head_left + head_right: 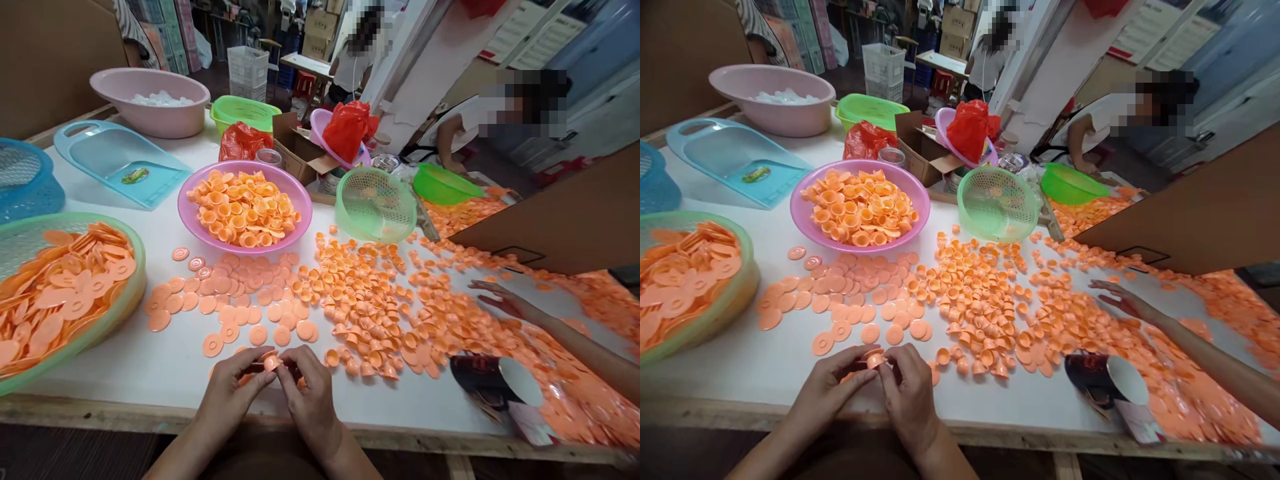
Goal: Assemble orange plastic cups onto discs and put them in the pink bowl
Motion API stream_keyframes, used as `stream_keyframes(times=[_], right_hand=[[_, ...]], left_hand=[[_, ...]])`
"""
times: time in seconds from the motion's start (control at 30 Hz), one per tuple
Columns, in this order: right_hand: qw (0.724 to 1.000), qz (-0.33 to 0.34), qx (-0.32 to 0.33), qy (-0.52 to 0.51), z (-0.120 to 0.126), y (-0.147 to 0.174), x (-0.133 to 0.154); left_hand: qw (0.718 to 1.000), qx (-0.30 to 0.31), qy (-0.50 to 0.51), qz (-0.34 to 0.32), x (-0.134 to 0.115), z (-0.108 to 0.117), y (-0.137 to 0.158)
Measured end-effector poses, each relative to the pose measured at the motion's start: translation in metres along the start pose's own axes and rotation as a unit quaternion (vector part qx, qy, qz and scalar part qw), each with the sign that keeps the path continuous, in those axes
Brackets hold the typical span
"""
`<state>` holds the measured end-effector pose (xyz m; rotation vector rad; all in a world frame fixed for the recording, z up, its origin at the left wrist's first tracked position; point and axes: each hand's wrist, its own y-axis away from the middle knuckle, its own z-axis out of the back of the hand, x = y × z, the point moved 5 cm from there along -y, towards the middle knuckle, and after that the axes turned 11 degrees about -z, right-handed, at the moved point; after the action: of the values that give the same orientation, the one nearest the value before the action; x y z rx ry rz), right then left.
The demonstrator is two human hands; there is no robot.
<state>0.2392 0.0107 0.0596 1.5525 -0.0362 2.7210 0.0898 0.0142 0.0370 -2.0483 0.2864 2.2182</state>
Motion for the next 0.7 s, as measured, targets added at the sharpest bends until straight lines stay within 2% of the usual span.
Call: stream_keyframes(times=[0.1,0.23,0.33,0.47,0.53,0.63,0.7], right_hand=[[1.000,-0.009,-0.005,-0.012,0.001,-0.003,0.000],[1.000,0.016,0.000,-0.004,0.002,-0.006,0.002],[0.999,0.028,-0.031,0.010,0.003,-0.005,0.004],[0.999,0.000,-0.049,0.002,-0.003,0.000,0.003],[0.999,-0.022,-0.047,-0.011,-0.008,0.002,0.001],[0.998,-0.041,-0.038,-0.021,-0.011,-0.002,0.000],[0.998,-0.055,-0.004,-0.022,-0.007,-0.012,0.000]], left_hand=[[1.000,-0.001,-0.016,-0.013,-0.002,0.000,-0.001],[0.994,0.009,-0.084,-0.075,-0.011,-0.007,-0.003],[0.985,-0.002,-0.131,-0.117,-0.016,-0.011,-0.002],[0.976,-0.001,-0.161,-0.146,-0.018,-0.011,0.001],[0.978,-0.002,-0.154,-0.139,-0.016,-0.009,0.001],[0.990,0.020,-0.101,-0.094,-0.009,-0.012,-0.003],[0.997,0.027,-0.053,-0.054,-0.005,-0.014,-0.014]])
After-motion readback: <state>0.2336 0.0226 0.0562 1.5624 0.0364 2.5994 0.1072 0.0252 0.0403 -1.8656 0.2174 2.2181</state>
